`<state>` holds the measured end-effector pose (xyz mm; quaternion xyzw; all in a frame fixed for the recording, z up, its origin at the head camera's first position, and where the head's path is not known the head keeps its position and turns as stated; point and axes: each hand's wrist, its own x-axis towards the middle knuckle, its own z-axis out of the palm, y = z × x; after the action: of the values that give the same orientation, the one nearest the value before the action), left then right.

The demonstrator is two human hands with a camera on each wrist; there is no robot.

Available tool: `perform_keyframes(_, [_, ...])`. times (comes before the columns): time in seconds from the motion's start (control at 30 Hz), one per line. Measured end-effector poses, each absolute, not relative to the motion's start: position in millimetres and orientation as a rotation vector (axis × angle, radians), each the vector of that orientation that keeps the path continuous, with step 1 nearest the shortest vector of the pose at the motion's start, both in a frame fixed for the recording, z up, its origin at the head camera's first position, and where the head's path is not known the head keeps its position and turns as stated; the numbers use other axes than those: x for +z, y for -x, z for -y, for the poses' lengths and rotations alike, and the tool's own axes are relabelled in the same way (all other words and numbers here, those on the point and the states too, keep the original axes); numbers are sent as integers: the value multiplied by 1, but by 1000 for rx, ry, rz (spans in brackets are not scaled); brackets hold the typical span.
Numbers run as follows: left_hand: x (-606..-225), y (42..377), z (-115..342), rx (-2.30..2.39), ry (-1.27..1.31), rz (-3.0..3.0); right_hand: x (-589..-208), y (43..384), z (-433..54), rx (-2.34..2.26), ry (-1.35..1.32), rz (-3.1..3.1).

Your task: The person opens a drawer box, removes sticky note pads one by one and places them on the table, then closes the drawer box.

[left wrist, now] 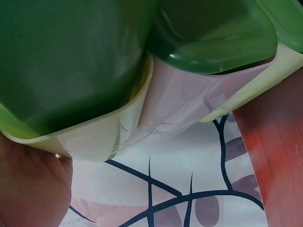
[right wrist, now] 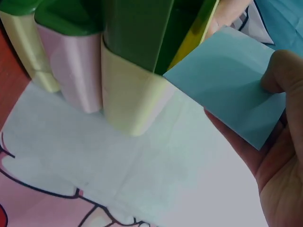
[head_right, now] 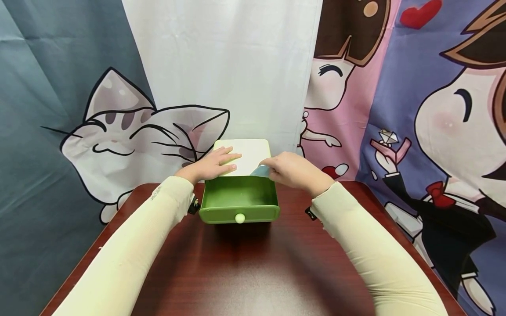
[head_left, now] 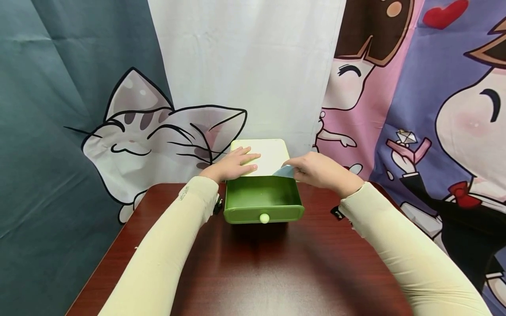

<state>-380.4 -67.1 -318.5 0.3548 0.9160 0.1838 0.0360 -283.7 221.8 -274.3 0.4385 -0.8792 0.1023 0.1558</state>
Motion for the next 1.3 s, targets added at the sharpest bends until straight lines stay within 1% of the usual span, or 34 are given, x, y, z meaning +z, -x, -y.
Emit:
perform_keyframes(0.2, [-319, 380, 67, 556, -1090, -2825, -272, 286, -243, 381, -1161, 2515])
perform_keyframes(0.53, [-320, 380, 68, 560, -1092, -2829, -278, 292, -269, 347, -1008, 2520])
perform_keyframes(0.83, [-322, 379, 68, 585, -1084, -2825, -296, 302, -283, 322, -902, 2622])
perform_keyframes(1.3, [-319, 376, 67, 567, -1090, -2829, -337, 319, -291, 298, -923, 2763])
